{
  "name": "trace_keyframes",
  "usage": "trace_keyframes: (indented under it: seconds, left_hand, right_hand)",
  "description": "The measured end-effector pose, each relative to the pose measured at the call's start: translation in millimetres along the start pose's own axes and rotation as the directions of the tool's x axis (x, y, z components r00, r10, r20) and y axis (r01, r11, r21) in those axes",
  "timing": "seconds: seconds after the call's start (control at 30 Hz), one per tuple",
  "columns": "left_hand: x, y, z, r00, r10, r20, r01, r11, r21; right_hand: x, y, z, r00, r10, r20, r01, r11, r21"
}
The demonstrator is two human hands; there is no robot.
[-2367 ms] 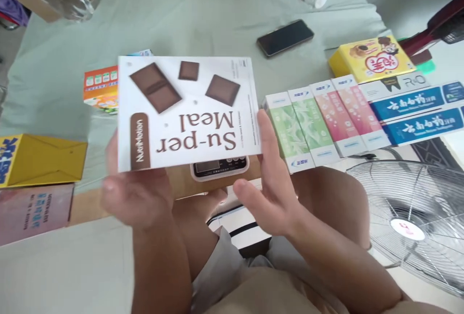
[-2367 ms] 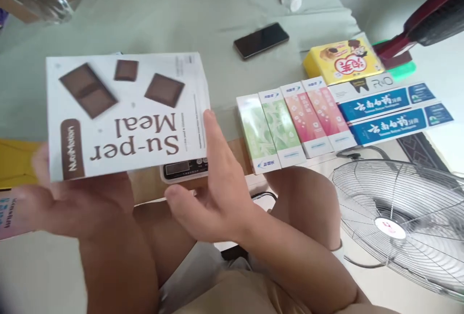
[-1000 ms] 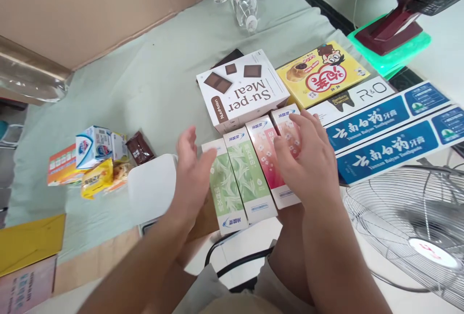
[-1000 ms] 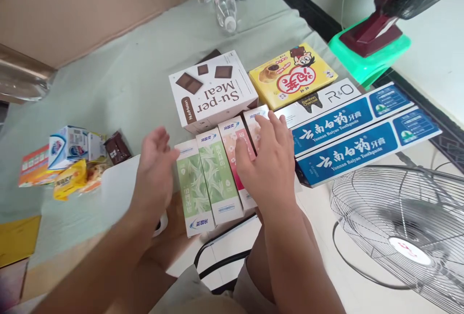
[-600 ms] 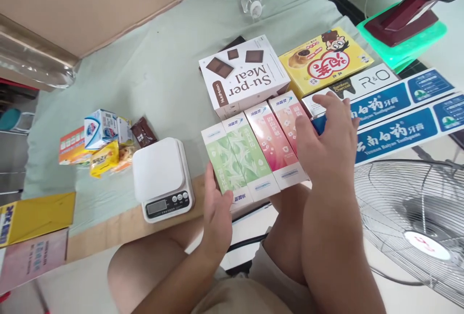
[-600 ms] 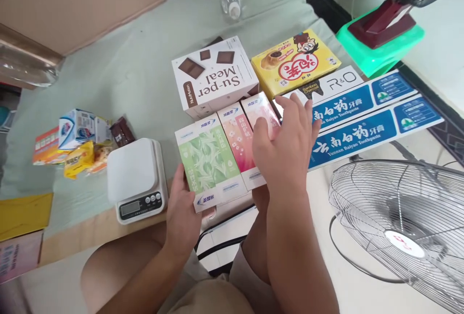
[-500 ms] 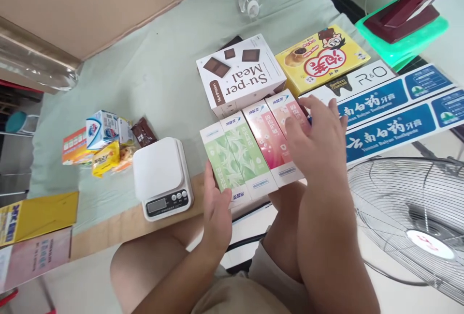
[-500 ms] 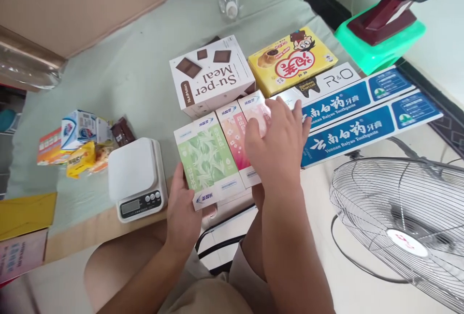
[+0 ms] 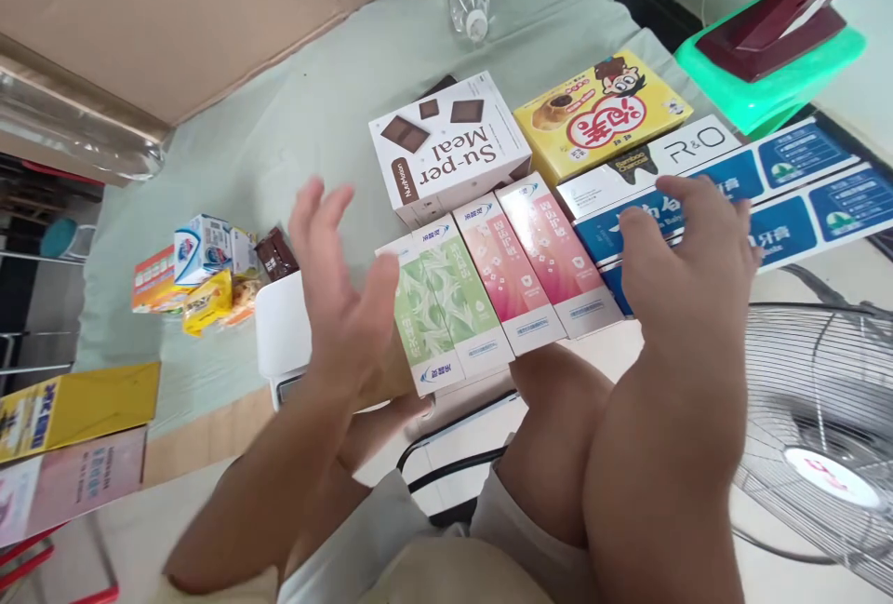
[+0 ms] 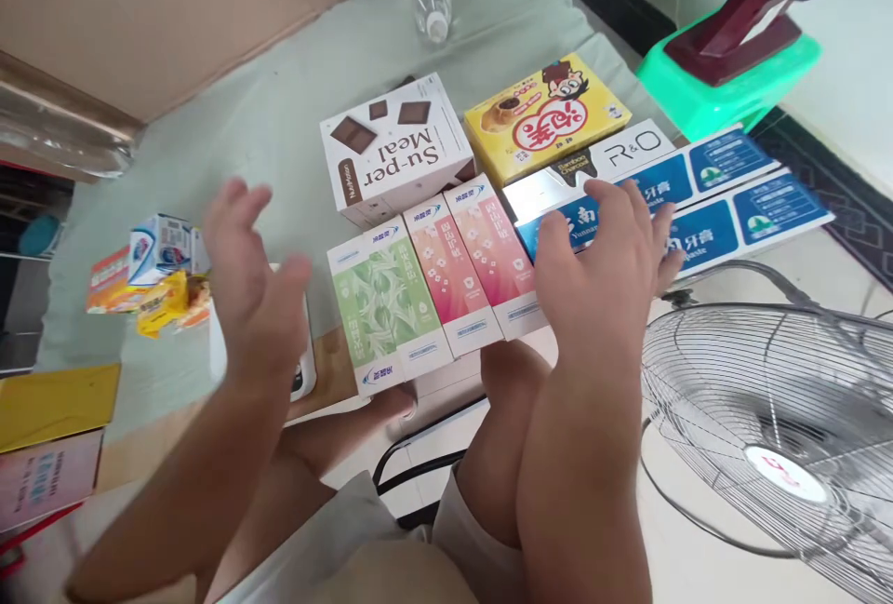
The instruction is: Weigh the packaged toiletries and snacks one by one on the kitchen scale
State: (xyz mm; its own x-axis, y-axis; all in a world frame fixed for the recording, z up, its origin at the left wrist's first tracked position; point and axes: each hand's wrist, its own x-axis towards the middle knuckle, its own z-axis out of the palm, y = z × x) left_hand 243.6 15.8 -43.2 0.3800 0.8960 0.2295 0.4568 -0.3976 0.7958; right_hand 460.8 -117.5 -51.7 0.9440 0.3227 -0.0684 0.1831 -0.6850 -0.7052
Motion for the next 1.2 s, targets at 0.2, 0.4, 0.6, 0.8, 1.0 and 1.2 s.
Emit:
trace_keyframes:
  seconds: [0.2,0.4,0.6,0.8,1.0,1.2]
  left_hand:
    - [101,-12,37.6,0.981,0.035,0.193,-0.069,0.984,0.167]
    - [97,-37,48.1,0.952,0.024,0.305,-0.049,0.996,0.077]
    - [92,-27,55.8,0.951,-0.041,0.307,0.050,0.998,-0.022]
    - [92,-24,58.8,0.954,-0.060,0.294,0.078,0.996,-0.050]
    - [88,-21,59.6,0.948,-0.020,0.316,0.002,0.998,0.057]
    - [41,-22,27.4,0.997,0.077,0.021,-0.078,0.997,0.026]
  right_hand:
    - [31,-22,24,0.975,-0.161,0.155,0.171,0.984,-0.052]
    - [46,0,50,0.950,-0.258,0.176,0.269,0.962,-0.040]
    - [41,0,51,0.942,-0.288,0.174,0.300,0.953,-0.047]
    - [41,2,52,0.939,-0.298,0.171,0.309,0.950,-0.039]
    - [37,-13,42,0.942,-0.213,0.259,0.242,0.966,-0.085]
    - [37,-13,13,0.988,-0.138,0.069,0.143,0.988,-0.066]
